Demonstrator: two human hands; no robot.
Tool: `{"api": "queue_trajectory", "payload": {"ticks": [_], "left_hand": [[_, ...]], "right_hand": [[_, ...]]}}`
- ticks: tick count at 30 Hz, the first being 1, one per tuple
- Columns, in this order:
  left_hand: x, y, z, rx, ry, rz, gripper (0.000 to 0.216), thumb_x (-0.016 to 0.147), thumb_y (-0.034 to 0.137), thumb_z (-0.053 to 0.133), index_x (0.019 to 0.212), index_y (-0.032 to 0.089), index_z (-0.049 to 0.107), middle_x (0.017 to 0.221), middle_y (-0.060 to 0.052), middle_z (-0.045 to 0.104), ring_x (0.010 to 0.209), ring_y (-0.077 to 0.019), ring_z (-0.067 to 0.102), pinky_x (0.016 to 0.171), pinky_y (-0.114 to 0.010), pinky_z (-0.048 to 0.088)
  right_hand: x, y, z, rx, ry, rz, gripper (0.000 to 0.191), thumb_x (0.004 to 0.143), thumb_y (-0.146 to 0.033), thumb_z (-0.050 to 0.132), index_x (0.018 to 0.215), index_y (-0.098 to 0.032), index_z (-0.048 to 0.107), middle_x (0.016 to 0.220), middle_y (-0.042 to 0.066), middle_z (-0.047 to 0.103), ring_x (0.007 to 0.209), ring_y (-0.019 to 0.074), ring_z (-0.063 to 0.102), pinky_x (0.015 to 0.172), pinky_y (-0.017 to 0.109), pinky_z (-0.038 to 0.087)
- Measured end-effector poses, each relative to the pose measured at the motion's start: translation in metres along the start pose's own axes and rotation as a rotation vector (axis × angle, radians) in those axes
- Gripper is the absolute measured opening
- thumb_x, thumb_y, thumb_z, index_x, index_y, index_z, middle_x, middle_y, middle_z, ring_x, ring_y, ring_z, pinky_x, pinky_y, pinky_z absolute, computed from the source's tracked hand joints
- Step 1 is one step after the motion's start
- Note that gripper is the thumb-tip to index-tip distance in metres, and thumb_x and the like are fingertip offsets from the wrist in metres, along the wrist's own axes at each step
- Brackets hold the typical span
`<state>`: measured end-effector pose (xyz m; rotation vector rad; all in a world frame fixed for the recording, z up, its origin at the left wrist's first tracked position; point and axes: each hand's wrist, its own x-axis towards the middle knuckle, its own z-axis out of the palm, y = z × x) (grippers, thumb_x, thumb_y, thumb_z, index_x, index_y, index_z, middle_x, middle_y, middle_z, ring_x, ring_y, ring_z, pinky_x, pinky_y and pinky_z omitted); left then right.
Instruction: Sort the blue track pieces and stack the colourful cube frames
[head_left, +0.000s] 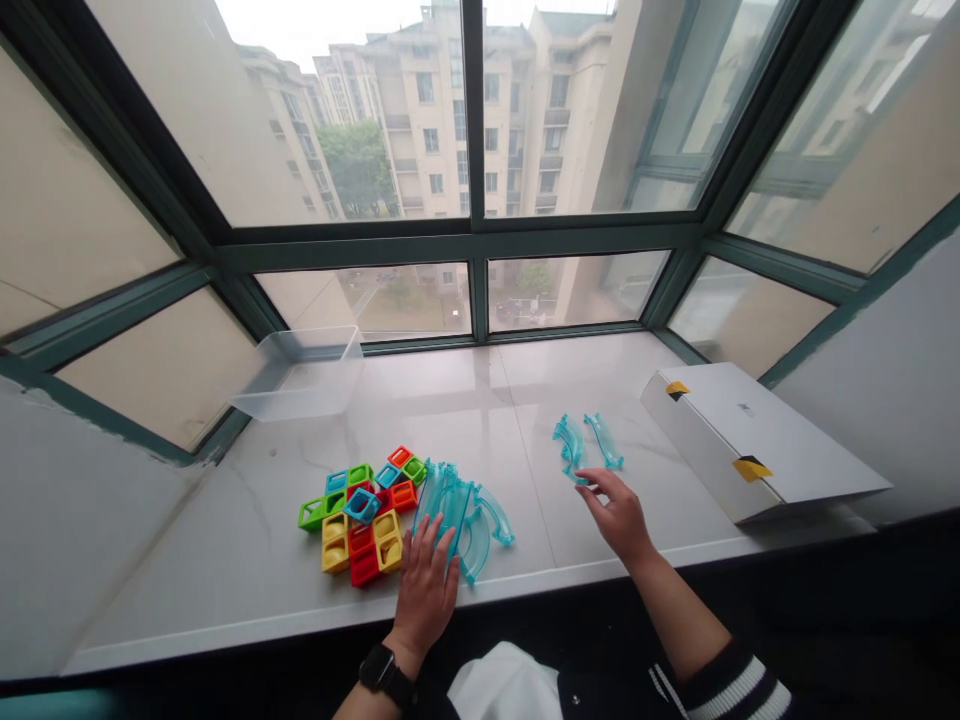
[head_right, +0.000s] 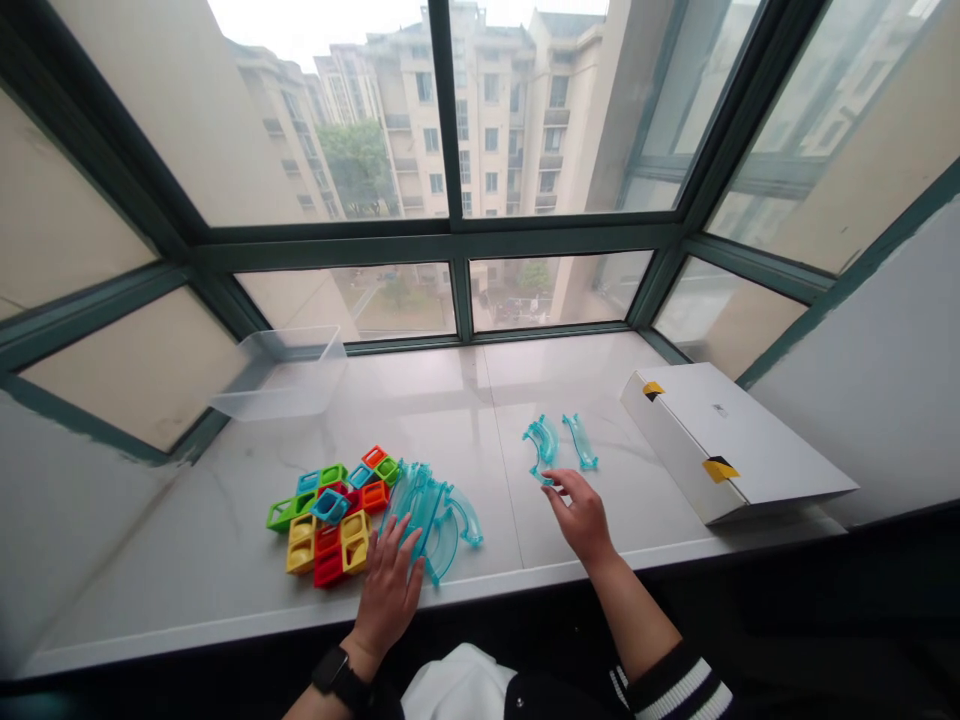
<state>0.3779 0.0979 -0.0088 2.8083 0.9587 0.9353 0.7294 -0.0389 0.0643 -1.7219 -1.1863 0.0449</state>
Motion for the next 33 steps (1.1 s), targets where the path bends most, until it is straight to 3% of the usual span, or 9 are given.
{"api": "queue_trajectory", "payload": {"ticks": [6,15,24,33], "left_hand": [[-0.001,-0.002,0.003,-0.015,-0.015,0.043,0.044,0.101,0.02,0.053,0.144,0.024,0.056,0.162,-0.01,0.049,0.16,-0.0288,0.031,0.133,-0.054,0.02],[-0.001,-0.003,0.005,-0.017,-0.025,0.042,0.043,0.102,0.019,0.053,0.144,0.023,0.055,0.162,-0.011,0.049,0.16,-0.0298,0.031,0.133,-0.056,0.02],[0.0,-0.003,0.005,-0.009,-0.029,0.038,0.043,0.1,0.018,0.054,0.143,0.023,0.058,0.162,-0.011,0.049,0.16,-0.0288,0.029,0.134,-0.054,0.018],[0.0,-0.001,0.003,-0.012,-0.036,0.029,0.041,0.1,0.017,0.054,0.141,0.023,0.058,0.162,-0.012,0.049,0.16,-0.0294,0.03,0.134,-0.054,0.018]], "right_hand": [[0.02,0.038,-0.019,-0.151,0.045,0.083,0.027,0.1,-0.046,0.062,0.109,-0.024,0.075,0.106,0.008,0.074,0.085,0.0228,0.071,0.076,0.038,0.061],[0.053,0.074,0.001,-0.208,0.021,0.121,0.027,0.098,-0.043,0.06,0.103,-0.024,0.078,0.103,0.01,0.072,0.081,0.0231,0.068,0.077,0.039,0.059],[0.055,0.085,0.023,-0.252,0.001,0.111,0.023,0.096,-0.037,0.058,0.1,-0.026,0.078,0.104,0.009,0.075,0.086,0.0249,0.067,0.079,0.039,0.056],[0.058,0.09,0.025,-0.274,-0.02,0.118,0.022,0.094,-0.035,0.057,0.099,-0.025,0.076,0.101,0.009,0.075,0.082,0.0246,0.067,0.081,0.041,0.056]]}}
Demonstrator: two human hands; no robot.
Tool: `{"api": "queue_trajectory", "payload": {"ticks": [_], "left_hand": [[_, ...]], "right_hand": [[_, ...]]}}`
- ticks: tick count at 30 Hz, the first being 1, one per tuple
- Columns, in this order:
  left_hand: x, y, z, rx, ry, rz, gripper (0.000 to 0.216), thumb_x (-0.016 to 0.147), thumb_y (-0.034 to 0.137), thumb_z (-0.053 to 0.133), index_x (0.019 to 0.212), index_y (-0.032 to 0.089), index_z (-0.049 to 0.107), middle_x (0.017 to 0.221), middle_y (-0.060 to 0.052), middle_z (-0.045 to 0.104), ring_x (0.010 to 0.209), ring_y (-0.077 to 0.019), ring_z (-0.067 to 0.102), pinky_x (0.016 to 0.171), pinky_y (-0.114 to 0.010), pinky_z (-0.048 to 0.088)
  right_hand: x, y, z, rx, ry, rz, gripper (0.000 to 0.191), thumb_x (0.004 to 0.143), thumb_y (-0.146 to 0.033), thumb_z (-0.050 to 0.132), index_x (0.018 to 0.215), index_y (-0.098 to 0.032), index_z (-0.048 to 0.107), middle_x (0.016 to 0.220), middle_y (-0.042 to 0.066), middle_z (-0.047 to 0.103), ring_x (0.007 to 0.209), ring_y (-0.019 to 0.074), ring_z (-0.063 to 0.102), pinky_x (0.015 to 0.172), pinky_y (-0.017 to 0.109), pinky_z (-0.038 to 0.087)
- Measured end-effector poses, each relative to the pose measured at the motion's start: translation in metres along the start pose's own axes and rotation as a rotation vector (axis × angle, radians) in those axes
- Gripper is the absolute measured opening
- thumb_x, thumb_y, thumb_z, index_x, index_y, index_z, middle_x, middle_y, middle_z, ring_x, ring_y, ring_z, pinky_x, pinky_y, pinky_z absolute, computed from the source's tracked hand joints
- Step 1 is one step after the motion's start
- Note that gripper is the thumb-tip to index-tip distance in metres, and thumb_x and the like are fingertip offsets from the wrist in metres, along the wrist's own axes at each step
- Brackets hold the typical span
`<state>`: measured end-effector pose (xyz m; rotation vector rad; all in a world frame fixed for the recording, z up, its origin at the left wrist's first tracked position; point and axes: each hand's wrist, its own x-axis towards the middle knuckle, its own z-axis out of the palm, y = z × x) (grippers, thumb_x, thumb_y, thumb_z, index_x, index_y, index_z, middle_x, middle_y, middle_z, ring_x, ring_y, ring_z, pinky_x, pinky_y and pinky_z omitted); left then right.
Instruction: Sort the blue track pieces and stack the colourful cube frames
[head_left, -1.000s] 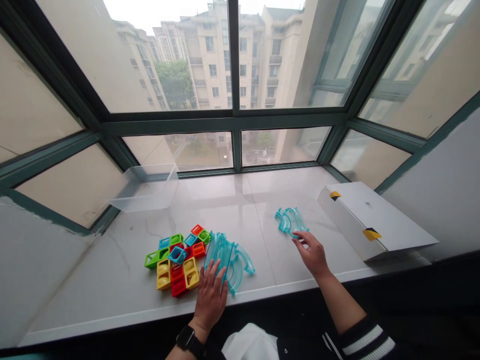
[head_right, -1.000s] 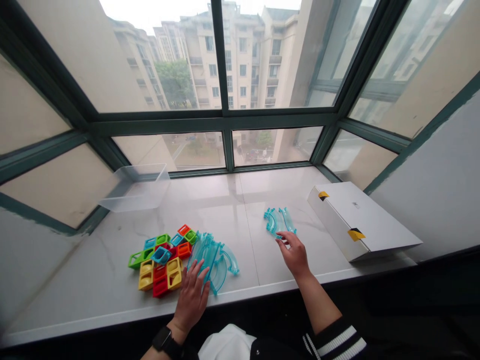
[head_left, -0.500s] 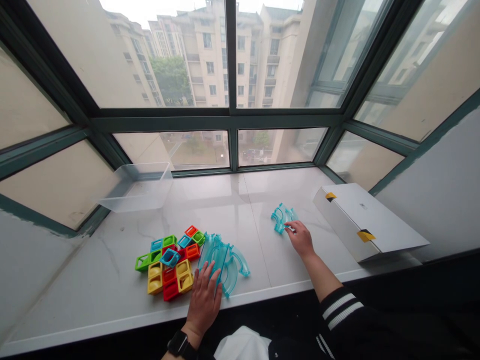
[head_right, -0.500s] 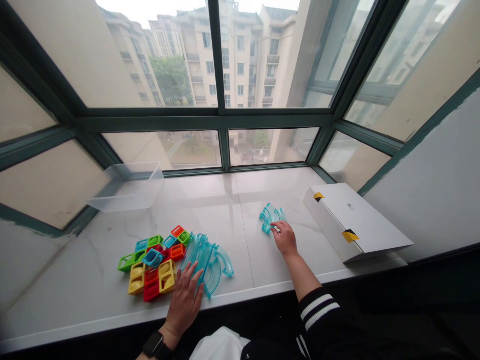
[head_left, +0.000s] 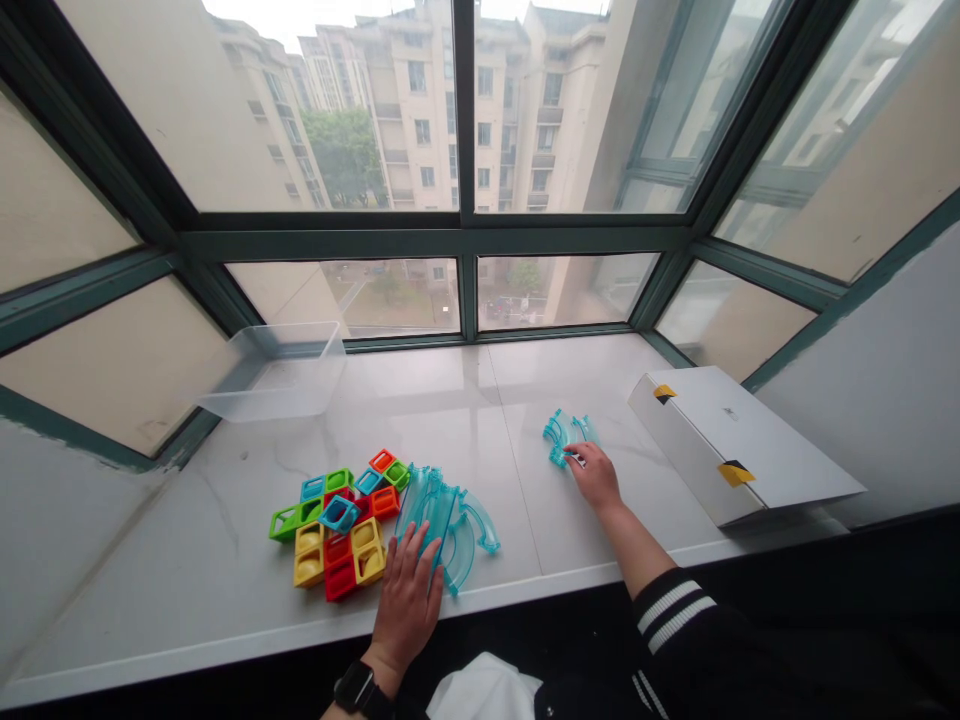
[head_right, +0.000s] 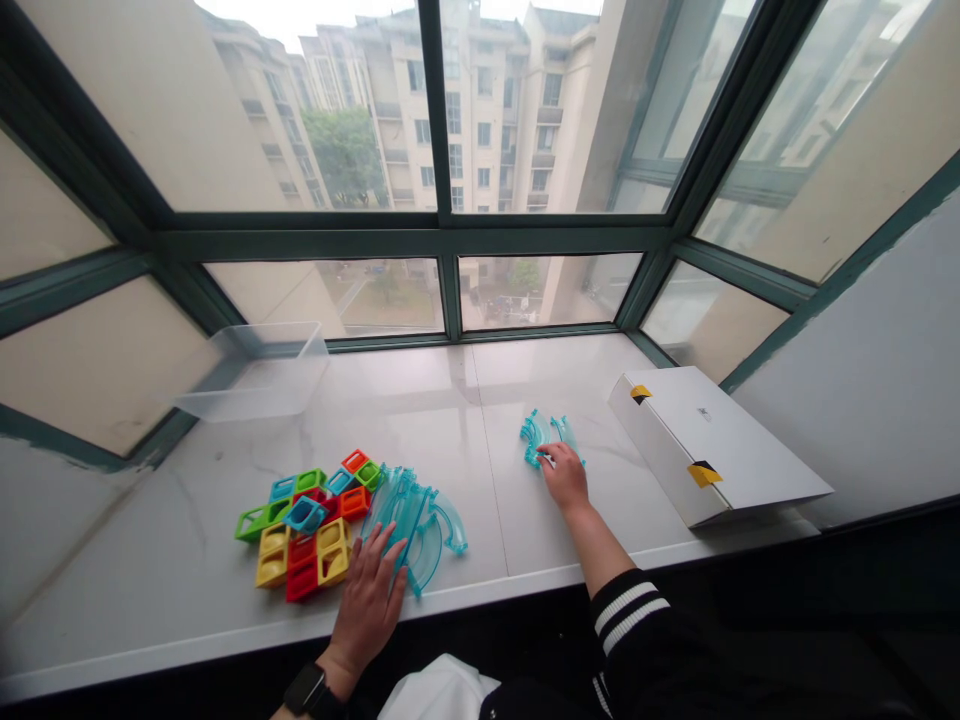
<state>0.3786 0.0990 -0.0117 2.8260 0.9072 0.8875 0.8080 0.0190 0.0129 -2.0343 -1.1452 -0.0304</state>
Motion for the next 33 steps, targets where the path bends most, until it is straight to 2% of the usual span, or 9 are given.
{"api": "queue_trajectory", "payload": {"ticks": [12,33], "left_hand": [[-0.0003,-0.0009,-0.0006,0.003,0.002,0.006,0.04,0.1,0.02,0.054,0.139,0.025,0.06,0.163,-0.01,0.048,0.159,-0.0304,0.033,0.133,-0.057,0.022],[0.0003,-0.0002,-0.0023,-0.002,-0.03,-0.002,0.037,0.1,0.019,0.055,0.136,0.024,0.063,0.163,-0.01,0.048,0.159,-0.0309,0.032,0.132,-0.058,0.023]], "right_hand": [[0.0016,-0.0032,0.0002,0.035,-0.044,0.041,0.022,0.093,-0.036,0.057,0.095,-0.025,0.076,0.104,0.009,0.075,0.079,0.024,0.067,0.078,0.04,0.056],[0.0021,0.0011,0.0013,0.04,-0.077,0.056,0.02,0.09,-0.035,0.059,0.095,-0.025,0.076,0.103,0.008,0.073,0.074,0.0218,0.064,0.077,0.04,0.055]]}}
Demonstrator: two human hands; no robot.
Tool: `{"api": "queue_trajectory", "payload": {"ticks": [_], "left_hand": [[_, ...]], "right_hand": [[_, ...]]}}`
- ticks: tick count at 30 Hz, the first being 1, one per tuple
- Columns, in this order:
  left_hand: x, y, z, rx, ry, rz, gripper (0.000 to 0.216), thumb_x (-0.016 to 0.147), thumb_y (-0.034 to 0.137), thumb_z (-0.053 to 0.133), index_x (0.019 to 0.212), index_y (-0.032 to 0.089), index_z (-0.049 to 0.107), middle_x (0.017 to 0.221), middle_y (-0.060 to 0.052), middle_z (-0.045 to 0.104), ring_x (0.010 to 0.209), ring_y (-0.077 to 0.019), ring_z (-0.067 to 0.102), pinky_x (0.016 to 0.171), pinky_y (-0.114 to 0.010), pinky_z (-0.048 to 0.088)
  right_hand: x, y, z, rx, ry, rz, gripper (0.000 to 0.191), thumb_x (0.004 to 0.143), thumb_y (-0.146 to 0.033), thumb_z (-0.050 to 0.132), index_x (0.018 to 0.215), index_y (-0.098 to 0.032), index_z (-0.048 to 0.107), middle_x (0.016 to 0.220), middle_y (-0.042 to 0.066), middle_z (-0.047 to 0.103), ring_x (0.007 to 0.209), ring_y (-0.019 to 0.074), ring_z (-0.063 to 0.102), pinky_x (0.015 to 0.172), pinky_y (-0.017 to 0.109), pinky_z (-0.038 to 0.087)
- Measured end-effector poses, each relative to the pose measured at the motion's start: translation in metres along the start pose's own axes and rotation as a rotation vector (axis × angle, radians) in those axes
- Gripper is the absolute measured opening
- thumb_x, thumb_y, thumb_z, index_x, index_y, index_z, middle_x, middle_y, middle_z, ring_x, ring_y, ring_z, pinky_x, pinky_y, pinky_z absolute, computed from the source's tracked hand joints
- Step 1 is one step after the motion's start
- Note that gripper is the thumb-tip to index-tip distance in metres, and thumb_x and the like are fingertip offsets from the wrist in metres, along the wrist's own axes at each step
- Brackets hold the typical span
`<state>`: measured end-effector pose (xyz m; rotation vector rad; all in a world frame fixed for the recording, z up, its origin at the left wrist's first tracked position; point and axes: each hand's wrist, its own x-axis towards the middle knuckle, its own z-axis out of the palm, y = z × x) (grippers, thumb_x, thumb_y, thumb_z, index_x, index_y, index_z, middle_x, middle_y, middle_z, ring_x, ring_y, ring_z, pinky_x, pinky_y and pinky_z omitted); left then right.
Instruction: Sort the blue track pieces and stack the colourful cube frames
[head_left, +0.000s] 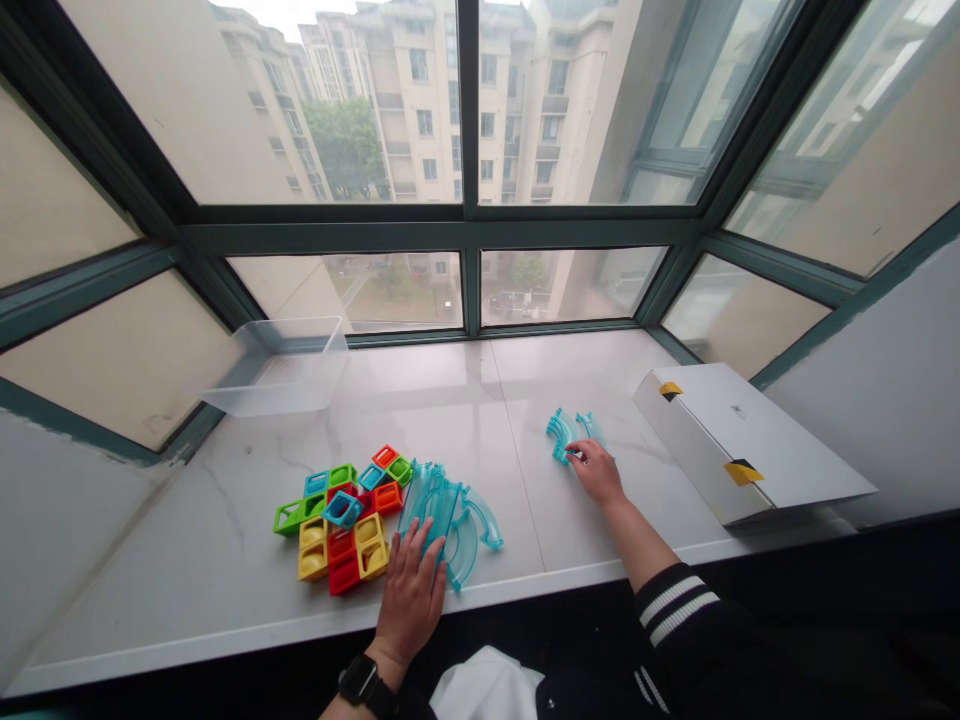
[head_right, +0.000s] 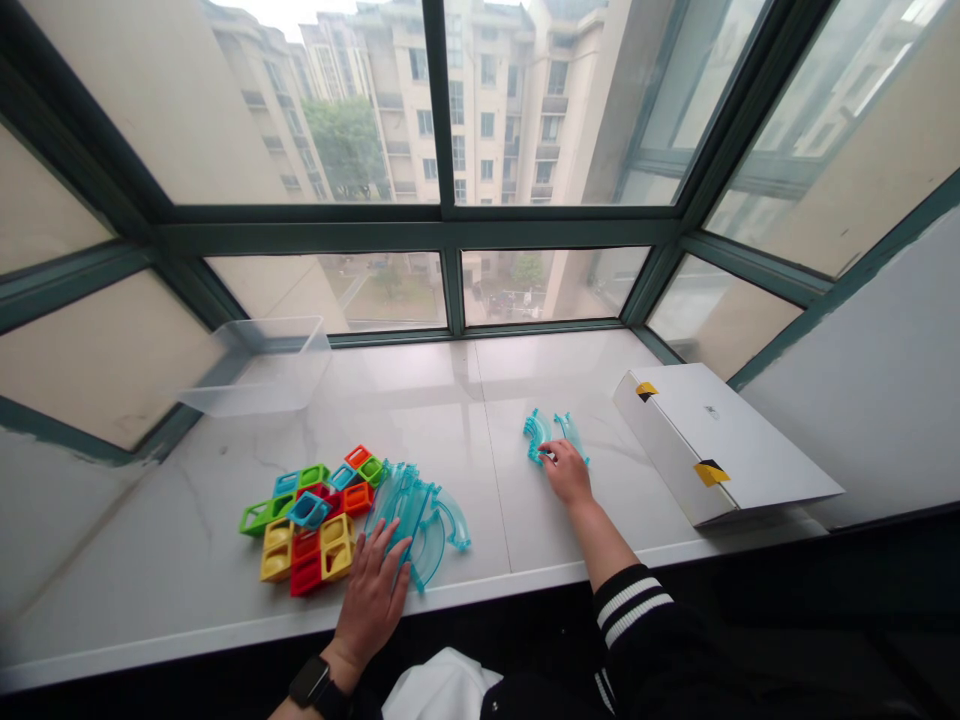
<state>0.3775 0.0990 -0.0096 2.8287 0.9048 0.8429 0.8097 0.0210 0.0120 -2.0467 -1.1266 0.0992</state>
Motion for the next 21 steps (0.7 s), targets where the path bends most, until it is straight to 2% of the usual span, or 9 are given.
{"api": "queue_trajectory", "payload": {"ticks": [21], "left_hand": [[0.0002,-0.0005,-0.0007,0.009,0.01,0.009,0.036,0.1,0.02,0.055,0.136,0.025,0.062,0.161,-0.01,0.05,0.158,-0.0316,0.035,0.131,-0.059,0.026]], "right_hand": [[-0.0004,0.004,0.0006,-0.013,-0.013,-0.012,0.02,0.093,-0.037,0.059,0.096,-0.026,0.075,0.101,0.008,0.073,0.071,0.0215,0.062,0.075,0.039,0.055]]}}
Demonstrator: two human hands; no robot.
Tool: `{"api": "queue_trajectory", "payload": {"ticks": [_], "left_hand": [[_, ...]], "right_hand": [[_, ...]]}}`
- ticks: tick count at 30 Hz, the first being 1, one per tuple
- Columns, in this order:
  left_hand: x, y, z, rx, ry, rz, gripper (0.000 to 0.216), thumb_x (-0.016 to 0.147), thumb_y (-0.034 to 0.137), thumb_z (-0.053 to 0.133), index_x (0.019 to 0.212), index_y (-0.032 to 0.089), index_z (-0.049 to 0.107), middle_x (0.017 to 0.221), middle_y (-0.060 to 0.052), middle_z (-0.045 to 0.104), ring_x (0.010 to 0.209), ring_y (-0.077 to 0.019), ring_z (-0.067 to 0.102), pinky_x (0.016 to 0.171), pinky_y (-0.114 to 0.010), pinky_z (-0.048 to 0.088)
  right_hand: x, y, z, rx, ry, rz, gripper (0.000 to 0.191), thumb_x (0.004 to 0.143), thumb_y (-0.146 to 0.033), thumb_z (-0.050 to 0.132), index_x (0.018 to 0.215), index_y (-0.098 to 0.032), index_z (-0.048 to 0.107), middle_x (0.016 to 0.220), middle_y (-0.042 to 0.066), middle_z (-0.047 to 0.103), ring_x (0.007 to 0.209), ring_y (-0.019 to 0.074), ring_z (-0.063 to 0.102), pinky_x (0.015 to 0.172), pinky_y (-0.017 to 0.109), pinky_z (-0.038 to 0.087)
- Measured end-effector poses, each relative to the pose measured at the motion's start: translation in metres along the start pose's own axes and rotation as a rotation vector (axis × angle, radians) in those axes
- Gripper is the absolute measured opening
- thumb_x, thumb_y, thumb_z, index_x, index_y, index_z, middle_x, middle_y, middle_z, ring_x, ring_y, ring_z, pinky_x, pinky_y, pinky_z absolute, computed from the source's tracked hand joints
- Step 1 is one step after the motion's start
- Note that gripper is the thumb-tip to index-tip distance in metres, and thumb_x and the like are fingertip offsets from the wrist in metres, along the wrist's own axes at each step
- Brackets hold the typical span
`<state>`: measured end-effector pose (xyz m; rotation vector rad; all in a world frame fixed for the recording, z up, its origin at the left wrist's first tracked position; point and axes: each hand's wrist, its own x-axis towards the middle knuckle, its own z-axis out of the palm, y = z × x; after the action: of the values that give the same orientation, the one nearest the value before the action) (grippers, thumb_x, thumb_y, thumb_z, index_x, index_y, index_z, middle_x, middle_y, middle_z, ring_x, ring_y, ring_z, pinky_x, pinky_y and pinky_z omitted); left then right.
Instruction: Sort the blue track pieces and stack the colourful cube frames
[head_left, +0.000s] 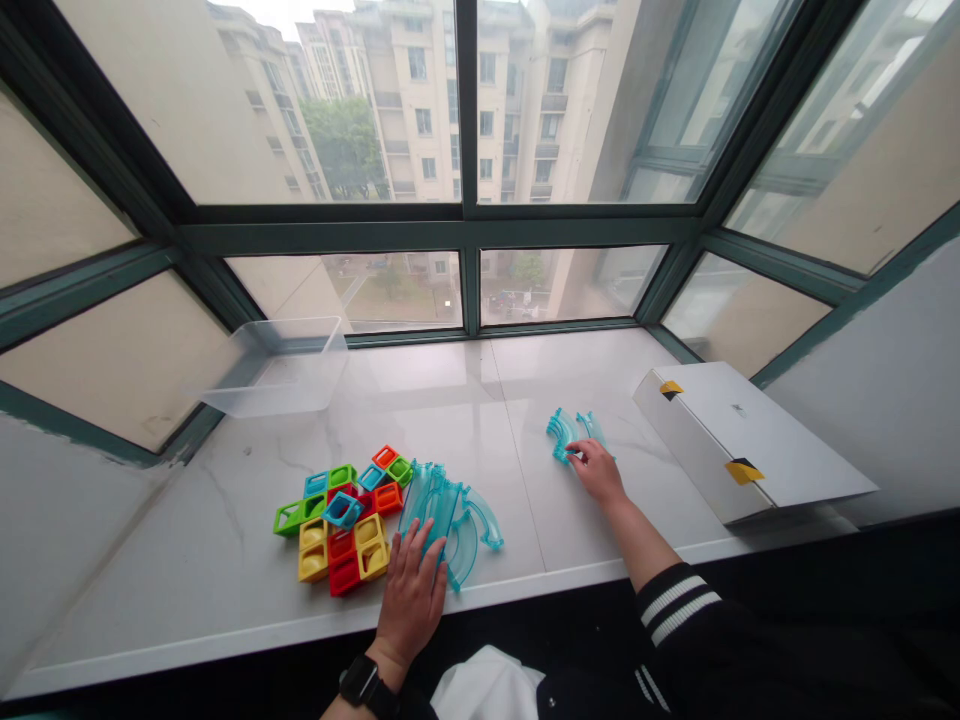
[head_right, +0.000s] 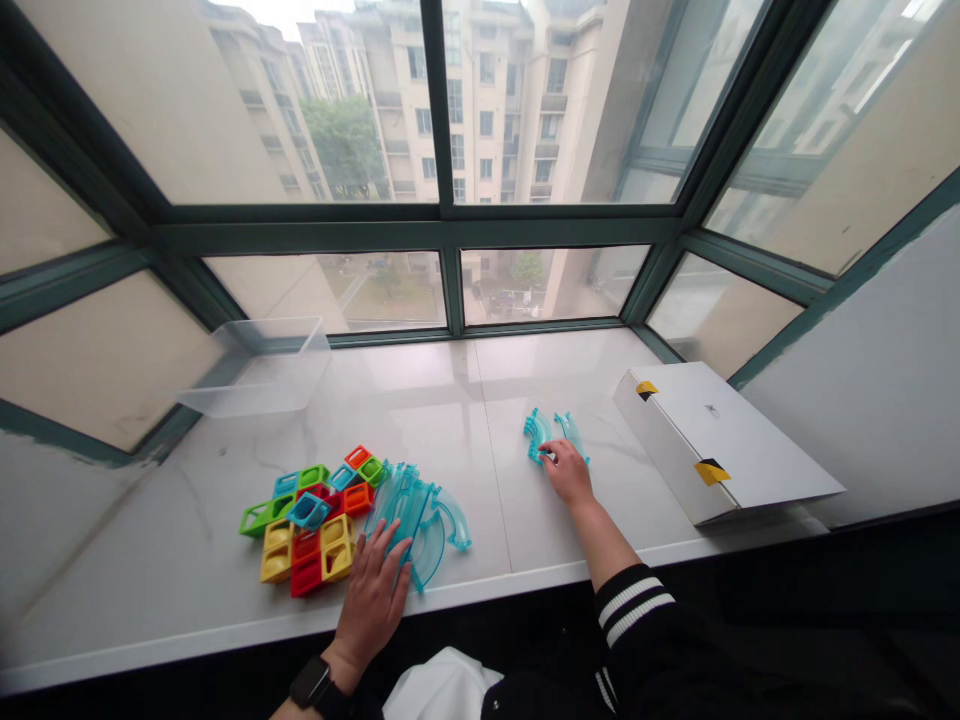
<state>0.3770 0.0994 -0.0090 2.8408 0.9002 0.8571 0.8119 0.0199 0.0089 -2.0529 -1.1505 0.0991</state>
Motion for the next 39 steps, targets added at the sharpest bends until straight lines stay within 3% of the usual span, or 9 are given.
{"api": "queue_trajectory", "payload": {"ticks": [28,33,39], "left_hand": [[0.0,0.0,-0.001,-0.001,-0.026,-0.006,0.038,0.1,0.019,0.056,0.137,0.024,0.062,0.162,-0.011,0.049,0.158,-0.0316,0.034,0.131,-0.058,0.024],[0.0,0.001,-0.001,-0.005,-0.026,-0.007,0.037,0.1,0.019,0.056,0.136,0.023,0.062,0.162,-0.012,0.049,0.158,-0.0329,0.033,0.13,-0.06,0.027],[0.001,0.003,-0.001,-0.003,-0.02,-0.02,0.038,0.1,0.019,0.055,0.137,0.022,0.061,0.16,-0.012,0.051,0.158,-0.0319,0.035,0.129,-0.059,0.028]], "right_hand": [[-0.004,0.0,-0.003,-0.047,-0.048,0.029,0.024,0.091,-0.027,0.057,0.108,-0.026,0.074,0.104,0.007,0.071,0.075,0.0186,0.064,0.078,0.034,0.054],[-0.007,-0.006,-0.006,-0.059,-0.046,0.021,0.032,0.093,-0.028,0.055,0.12,-0.027,0.073,0.104,0.006,0.069,0.074,0.0181,0.062,0.077,0.034,0.054],[-0.038,-0.022,-0.003,-0.046,0.13,0.017,0.043,0.096,-0.033,0.052,0.137,-0.024,0.061,0.098,0.006,0.065,0.073,0.0192,0.057,0.075,0.035,0.053]]}}
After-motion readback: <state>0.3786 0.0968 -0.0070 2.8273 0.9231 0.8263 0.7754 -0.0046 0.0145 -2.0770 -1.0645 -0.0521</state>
